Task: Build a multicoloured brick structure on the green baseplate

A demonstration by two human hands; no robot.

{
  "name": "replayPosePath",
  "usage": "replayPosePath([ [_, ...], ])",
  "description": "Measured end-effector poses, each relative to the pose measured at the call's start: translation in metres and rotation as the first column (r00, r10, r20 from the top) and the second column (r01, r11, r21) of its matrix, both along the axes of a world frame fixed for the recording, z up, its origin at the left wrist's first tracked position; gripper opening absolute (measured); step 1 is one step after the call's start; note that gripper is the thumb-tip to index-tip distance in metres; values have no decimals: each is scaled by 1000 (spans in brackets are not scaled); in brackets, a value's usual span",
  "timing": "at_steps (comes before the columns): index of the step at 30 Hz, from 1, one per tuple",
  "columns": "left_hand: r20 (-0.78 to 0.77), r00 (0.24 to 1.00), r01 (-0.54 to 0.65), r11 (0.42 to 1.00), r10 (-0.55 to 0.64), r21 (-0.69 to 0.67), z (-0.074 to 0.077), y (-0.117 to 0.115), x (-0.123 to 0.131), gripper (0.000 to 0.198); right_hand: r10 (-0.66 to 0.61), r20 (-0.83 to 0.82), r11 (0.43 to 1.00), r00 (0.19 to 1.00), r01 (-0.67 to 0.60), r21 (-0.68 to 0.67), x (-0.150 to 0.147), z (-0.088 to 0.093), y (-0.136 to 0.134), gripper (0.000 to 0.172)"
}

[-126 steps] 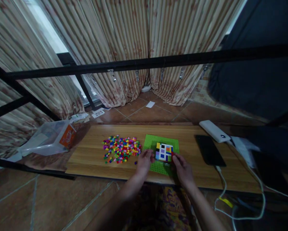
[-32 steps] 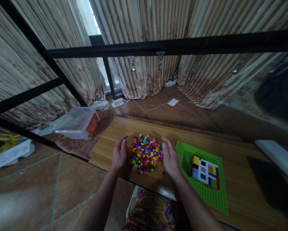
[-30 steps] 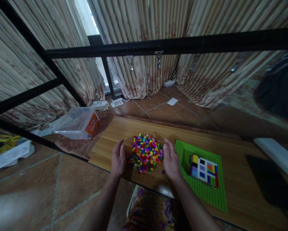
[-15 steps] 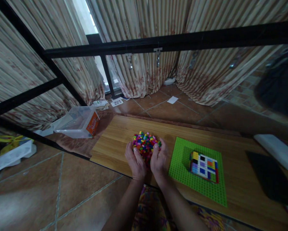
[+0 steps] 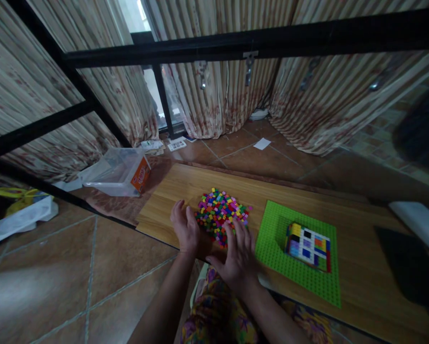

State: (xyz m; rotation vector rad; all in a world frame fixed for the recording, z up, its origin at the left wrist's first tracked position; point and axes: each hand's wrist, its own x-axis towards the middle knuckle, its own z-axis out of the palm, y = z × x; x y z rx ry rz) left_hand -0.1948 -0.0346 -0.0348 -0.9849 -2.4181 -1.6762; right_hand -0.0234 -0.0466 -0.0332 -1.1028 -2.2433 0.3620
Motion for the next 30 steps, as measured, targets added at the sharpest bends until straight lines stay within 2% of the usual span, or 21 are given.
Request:
replayPosePath([
  [3, -91, 994, 43, 987, -57, -152, 1, 4, -17, 35, -37, 104, 999, 994, 35, 21, -6, -4, 4, 90],
  [8, -218, 961, 85, 931, -170, -354, 4, 17, -38, 36, -61, 194, 996, 979, 47, 75, -3, -4, 34, 86],
  [14, -337, 923, -29, 839, -187, -544, 3, 35, -67, 37, -95, 245, 991, 965, 69, 115, 4, -4, 54, 77],
  [20, -404, 899, -119, 791, -171, -601, 0, 44, -73, 40, -148, 236, 984, 960, 119, 133, 3, -5, 73, 66],
  [25, -402, 894, -114, 767, -197, -631, 3, 44, -67, 37, -208, 186, 970, 960, 177, 168, -7, -4, 96, 53],
  [27, -391, 898, -109, 758, -203, -643, 6, 44, -66, 37, -178, 184, 975, 967, 147, 169, -18, 0, 103, 44],
  [30, -378, 903, -102, 751, -206, -652, 8, 44, -65, 37, -47, 200, 989, 979, 18, 149, -40, 6, 111, 37],
])
